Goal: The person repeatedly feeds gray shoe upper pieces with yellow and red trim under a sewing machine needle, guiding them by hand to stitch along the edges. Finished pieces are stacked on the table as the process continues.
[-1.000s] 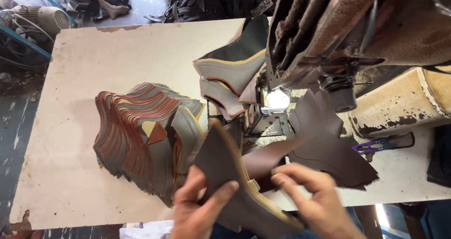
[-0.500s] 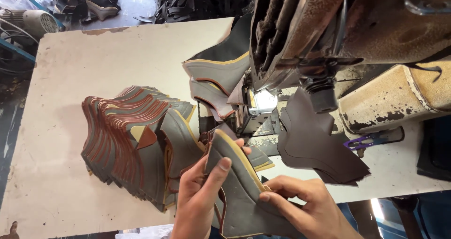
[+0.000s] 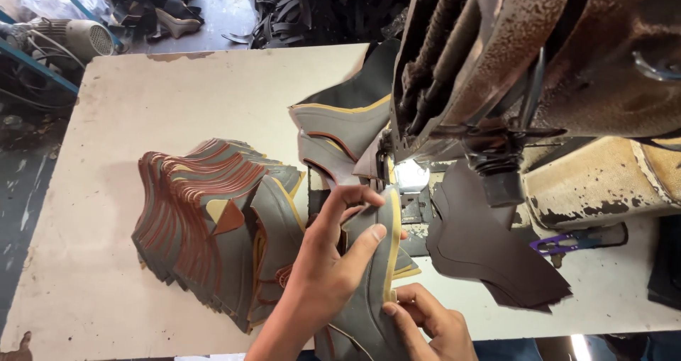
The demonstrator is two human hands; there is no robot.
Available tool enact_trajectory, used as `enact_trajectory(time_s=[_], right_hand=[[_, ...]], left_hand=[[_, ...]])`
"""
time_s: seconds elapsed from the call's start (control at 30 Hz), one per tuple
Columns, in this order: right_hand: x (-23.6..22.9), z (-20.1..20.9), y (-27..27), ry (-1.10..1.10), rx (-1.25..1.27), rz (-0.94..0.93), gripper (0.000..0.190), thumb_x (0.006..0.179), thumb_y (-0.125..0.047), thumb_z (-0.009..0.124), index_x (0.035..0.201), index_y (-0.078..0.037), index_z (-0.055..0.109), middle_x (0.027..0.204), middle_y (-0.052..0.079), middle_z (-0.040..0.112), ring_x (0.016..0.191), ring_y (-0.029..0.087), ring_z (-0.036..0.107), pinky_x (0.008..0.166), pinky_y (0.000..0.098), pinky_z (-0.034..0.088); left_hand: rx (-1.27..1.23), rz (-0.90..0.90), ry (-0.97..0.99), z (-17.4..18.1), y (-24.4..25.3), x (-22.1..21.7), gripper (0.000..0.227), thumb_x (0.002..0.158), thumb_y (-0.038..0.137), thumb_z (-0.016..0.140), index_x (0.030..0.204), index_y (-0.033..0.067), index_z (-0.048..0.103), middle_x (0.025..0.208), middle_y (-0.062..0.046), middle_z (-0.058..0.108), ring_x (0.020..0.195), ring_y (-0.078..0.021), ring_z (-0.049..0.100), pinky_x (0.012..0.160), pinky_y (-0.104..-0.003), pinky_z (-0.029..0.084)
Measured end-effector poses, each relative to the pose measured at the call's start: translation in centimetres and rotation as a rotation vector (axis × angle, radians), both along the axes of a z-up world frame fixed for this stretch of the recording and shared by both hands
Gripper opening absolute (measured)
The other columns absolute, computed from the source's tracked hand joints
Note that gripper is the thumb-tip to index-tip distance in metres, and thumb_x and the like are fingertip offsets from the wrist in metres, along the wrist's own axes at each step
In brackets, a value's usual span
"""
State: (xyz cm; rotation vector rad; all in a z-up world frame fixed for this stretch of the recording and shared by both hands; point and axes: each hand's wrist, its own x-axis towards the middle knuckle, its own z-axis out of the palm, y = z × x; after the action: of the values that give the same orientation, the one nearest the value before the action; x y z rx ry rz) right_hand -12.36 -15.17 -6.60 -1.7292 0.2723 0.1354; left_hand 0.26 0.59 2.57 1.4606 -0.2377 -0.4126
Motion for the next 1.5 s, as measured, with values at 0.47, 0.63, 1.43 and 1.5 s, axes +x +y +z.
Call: enact_trajectory(time_s=[0.47, 0.63, 1.43, 1.5], right_hand=[[2.6, 3.0, 0.0, -0.025, -0.151, -0.175, 0.009, 0.090, -0.009, 0.072, 0.089, -0.001, 0.075, 0.050, 0.002, 0.069, 0.053, 0.001, 0.057, 0.051, 0.0202, 0.042], [5.0, 5.5, -0.6, -0.048, -0.132, -0.182, 0.011, 0.092, -0.010, 0.070, 0.093, 0.000, 0.074, 0.059, 0.002, 0.073, 0.058, 0.002, 0.060, 0.052, 0.0200, 0.044], [7.4, 5.9, -0.7, -0.018, 0.301, -0.181, 0.017, 0.091, -0.005, 0.069, 0.099, 0.007, 0.078, 0.085, 0.009, 0.080, 0.076, 0.015, 0.076, 0.072, 0.0323, 0.066], [7.8, 5.9, -0.6, -0.030, 0.320, -0.157, 0.018, 0.091, -0.005, 0.069, 0.099, 0.008, 0.078, 0.085, 0.011, 0.080, 0.076, 0.017, 0.077, 0.074, 0.0354, 0.068]], left_hand=[[-0.055, 0.147, -0.064, -3.7, -1.6, 2.9, 0.024, 0.100, 0.005, 0.066, 0.123, 0.0044, 0.060, 0.108, -0.001, 0.065, 0.096, -0.0089, 0.056, 0.086, -0.024, 0.046], [-0.019, 0.033, -0.157, -0.8, 0.6, 2.4, 0.048, 0.089, 0.006, 0.075, 0.134, 0.0083, 0.059, 0.110, 0.001, 0.066, 0.102, -0.0052, 0.058, 0.091, -0.022, 0.049], [0.017, 0.186, -0.053, -2.5, -0.8, -0.9, 0.043, 0.095, 0.005, 0.068, 0.136, 0.0072, 0.058, 0.101, -0.001, 0.066, 0.087, -0.0054, 0.060, 0.075, -0.024, 0.050], [0.005, 0.166, 0.025, -2.9, -0.8, -0.3, 0.041, 0.094, 0.007, 0.067, 0.135, 0.0076, 0.059, 0.094, 0.000, 0.066, 0.081, -0.0043, 0.060, 0.069, -0.023, 0.051]])
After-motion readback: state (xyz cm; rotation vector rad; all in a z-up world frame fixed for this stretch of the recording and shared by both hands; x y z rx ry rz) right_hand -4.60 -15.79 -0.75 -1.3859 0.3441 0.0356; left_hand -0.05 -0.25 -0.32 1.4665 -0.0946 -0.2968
